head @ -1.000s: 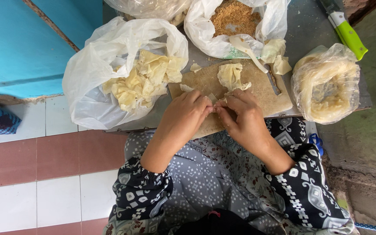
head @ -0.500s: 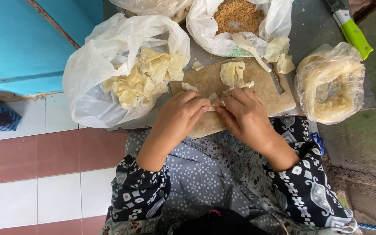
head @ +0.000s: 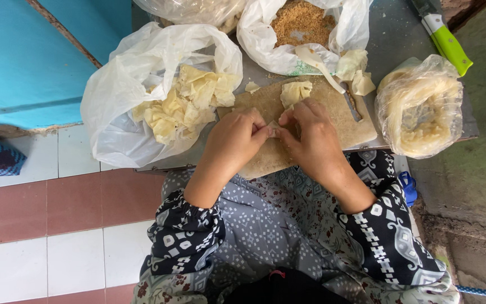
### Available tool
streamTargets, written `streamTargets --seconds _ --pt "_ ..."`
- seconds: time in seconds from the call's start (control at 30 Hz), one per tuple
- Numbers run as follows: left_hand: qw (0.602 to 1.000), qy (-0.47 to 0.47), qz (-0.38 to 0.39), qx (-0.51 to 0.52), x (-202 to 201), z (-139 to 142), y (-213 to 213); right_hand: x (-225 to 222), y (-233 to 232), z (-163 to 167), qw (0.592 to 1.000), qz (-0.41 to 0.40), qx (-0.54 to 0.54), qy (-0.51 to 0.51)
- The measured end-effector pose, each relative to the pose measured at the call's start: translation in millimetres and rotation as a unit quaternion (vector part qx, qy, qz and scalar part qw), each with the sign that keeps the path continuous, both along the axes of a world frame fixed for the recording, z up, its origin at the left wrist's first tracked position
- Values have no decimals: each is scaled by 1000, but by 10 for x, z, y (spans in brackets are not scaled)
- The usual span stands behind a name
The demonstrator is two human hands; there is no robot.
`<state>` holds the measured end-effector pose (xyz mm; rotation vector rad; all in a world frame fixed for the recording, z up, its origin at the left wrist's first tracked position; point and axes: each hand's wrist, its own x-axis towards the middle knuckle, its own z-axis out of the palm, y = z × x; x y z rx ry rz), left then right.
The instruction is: The person sits at a low table and fills thin pastry wrappers with a brown filling, pinching the wrappers closed and placing the filled pieces on the cutting board. They take wrappers from a plastic bag, scoop filling with a spoon, and near the end use a knife to cut pieces of dough on the board.
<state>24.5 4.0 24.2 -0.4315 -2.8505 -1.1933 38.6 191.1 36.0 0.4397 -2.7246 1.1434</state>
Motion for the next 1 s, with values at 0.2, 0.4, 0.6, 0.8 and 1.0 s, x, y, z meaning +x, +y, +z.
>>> streamTargets --seconds 0.2,0.4,0.6,0.8,1.0 --pt "996 71 -27 37 57 12 -107 20 26 -14 988 61 106 96" --pt "976 182 -87 80 182 22 -130 33 70 -51 976 86 143 141" --pt "982 170 -68 38 150 50 -79 59 51 -51 972 64 148 170" --pt "981 182 -63 15 73 -24 -44 44 17 -94 981 80 75 158" --pt "965 251 72 13 4 -111 -94 -23 22 -124 948 81 182 250"
